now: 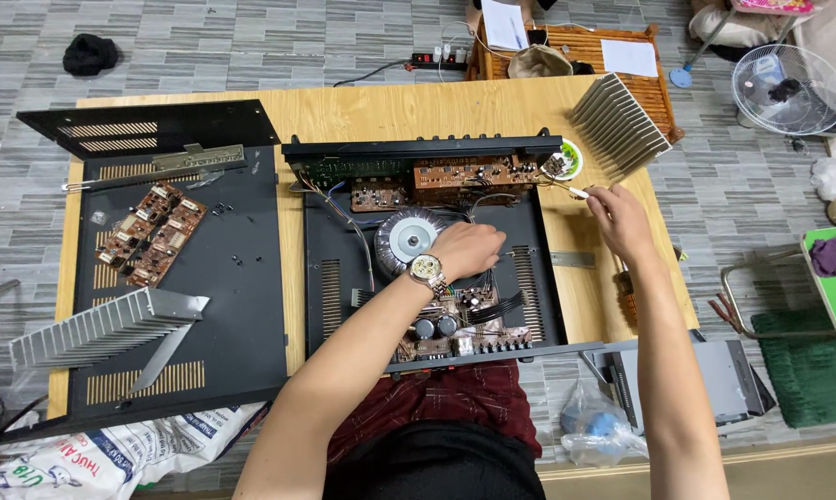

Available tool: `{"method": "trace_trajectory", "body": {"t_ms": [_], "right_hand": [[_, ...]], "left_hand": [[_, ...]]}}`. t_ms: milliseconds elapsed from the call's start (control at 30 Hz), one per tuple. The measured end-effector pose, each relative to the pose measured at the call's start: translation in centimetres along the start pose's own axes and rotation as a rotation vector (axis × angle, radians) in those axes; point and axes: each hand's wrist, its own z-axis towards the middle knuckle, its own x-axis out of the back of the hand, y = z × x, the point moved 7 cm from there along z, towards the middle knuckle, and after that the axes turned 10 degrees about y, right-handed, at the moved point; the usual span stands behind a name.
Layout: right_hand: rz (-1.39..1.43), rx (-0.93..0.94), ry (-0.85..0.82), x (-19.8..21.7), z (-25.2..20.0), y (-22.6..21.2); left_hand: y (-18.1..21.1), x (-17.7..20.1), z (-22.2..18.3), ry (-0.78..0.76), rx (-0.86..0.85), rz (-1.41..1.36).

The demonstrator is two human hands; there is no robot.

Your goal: Repairing and cleaning the internal components of an electronic amplifier using a screwdriver and a brush

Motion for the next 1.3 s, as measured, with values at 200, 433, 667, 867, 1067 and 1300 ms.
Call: {"method": "trace_trajectory", "body": {"t_ms": [200, 433, 667, 867, 1067, 1300], "right_hand": [[0.026, 0.021, -0.001, 0.0, 0.6, -2.1], [0.006, 0.065, 0.024, -0.6, 3.1, -5.7], [-0.039, 0.077, 0.013, -2.0, 4.1, -7.1], [-0.093, 0.08, 0.023, 0.2, 2.7, -6.1], [-0.074, 0.029, 0.003, 1.6, 0.8, -1.4], [-0.08, 0.009, 0.031, 0.9, 1.4, -2.5]], "left_hand": [[0.1, -0.1, 0.1, 0.0, -0.002, 0.018], [0.2, 0.1, 0.2, -0.015, 0.006, 0.008], [0.4, 0.5, 0.2, -0.018, 0.011, -0.008], [0.2, 0.3, -0.1, 0.009, -0.003, -0.003], [0.0, 0.0, 0.2, -0.001, 0.013, 0.011], [0.3, 0.7, 0.2, -0.025, 0.018, 0.005]]}}
